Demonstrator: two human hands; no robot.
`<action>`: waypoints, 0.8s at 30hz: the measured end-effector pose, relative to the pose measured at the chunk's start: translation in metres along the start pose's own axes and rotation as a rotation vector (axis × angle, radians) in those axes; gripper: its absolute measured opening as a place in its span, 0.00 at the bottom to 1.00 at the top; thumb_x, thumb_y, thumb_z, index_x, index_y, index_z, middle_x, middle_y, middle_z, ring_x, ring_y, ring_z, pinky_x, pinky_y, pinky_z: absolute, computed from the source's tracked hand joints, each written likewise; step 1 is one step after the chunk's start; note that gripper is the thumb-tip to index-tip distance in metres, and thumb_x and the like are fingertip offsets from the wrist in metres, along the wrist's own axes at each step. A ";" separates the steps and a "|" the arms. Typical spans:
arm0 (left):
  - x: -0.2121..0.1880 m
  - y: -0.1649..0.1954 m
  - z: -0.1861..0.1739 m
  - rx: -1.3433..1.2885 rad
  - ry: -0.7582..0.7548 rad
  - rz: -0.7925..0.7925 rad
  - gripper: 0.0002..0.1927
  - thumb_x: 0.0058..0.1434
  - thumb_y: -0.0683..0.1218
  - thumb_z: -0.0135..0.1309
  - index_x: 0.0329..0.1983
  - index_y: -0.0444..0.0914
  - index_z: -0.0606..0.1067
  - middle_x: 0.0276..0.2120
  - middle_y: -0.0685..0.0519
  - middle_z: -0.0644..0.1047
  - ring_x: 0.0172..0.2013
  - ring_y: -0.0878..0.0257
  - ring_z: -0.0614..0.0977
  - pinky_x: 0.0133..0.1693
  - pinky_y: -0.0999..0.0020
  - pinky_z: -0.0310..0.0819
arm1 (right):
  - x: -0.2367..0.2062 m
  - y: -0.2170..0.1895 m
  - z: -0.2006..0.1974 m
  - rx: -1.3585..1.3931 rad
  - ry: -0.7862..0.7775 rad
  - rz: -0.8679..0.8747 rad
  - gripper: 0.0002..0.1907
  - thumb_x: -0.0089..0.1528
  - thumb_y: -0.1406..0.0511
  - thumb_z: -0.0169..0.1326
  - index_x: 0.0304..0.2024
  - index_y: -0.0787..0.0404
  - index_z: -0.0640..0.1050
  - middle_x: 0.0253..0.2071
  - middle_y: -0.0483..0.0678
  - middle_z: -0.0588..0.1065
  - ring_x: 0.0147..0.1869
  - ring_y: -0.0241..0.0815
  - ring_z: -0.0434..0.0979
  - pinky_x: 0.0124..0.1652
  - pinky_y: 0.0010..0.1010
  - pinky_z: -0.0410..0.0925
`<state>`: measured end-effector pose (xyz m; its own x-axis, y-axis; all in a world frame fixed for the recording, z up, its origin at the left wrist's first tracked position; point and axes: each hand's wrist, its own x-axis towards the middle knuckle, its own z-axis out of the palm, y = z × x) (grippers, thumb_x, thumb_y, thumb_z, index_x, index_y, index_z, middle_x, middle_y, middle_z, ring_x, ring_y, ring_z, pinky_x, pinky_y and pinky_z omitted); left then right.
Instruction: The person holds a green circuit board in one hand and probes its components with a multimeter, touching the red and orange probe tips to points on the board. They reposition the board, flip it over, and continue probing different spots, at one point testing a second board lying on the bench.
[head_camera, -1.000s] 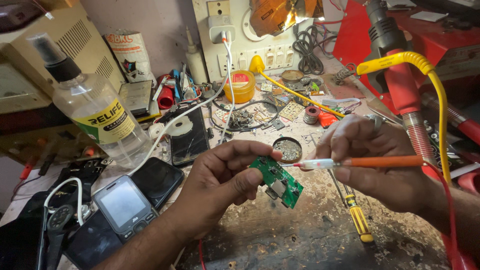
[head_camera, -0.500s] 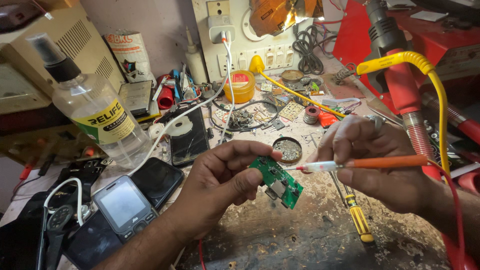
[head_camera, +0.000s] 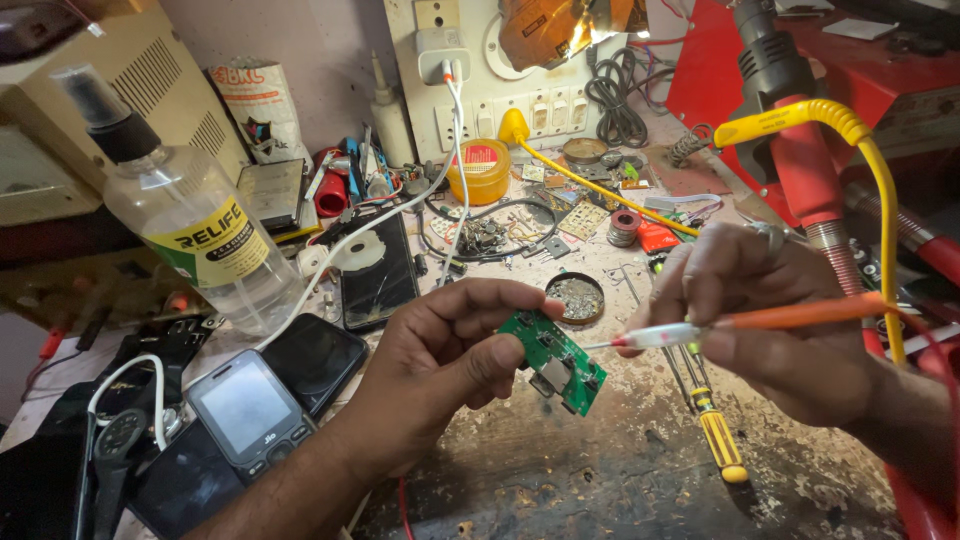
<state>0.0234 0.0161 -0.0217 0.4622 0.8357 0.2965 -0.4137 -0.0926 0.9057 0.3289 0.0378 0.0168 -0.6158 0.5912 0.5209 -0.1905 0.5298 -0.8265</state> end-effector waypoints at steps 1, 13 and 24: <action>0.000 0.000 0.000 0.003 0.000 -0.002 0.21 0.65 0.44 0.59 0.60 0.35 0.73 0.52 0.53 0.82 0.29 0.74 0.72 0.31 0.77 0.67 | 0.000 0.000 -0.001 0.045 -0.004 -0.004 0.08 0.63 0.69 0.55 0.40 0.63 0.70 0.39 0.57 0.76 0.49 0.51 0.81 0.53 0.49 0.77; 0.000 0.000 -0.001 -0.006 -0.005 0.021 0.21 0.66 0.45 0.59 0.61 0.35 0.73 0.53 0.52 0.82 0.28 0.74 0.71 0.29 0.78 0.64 | 0.005 0.003 0.000 -0.092 0.137 0.033 0.14 0.63 0.73 0.54 0.51 0.69 0.69 0.44 0.60 0.77 0.51 0.52 0.82 0.54 0.49 0.76; 0.001 0.001 -0.001 0.008 0.007 0.017 0.21 0.65 0.45 0.59 0.61 0.35 0.73 0.53 0.53 0.81 0.28 0.74 0.71 0.30 0.77 0.65 | -0.016 0.022 -0.018 0.074 0.139 0.101 0.14 0.62 0.75 0.54 0.50 0.73 0.73 0.46 0.61 0.77 0.51 0.51 0.81 0.48 0.47 0.77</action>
<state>0.0223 0.0172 -0.0214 0.4496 0.8378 0.3097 -0.4152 -0.1110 0.9029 0.3485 0.0510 -0.0060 -0.5243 0.7199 0.4548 -0.1924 0.4201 -0.8868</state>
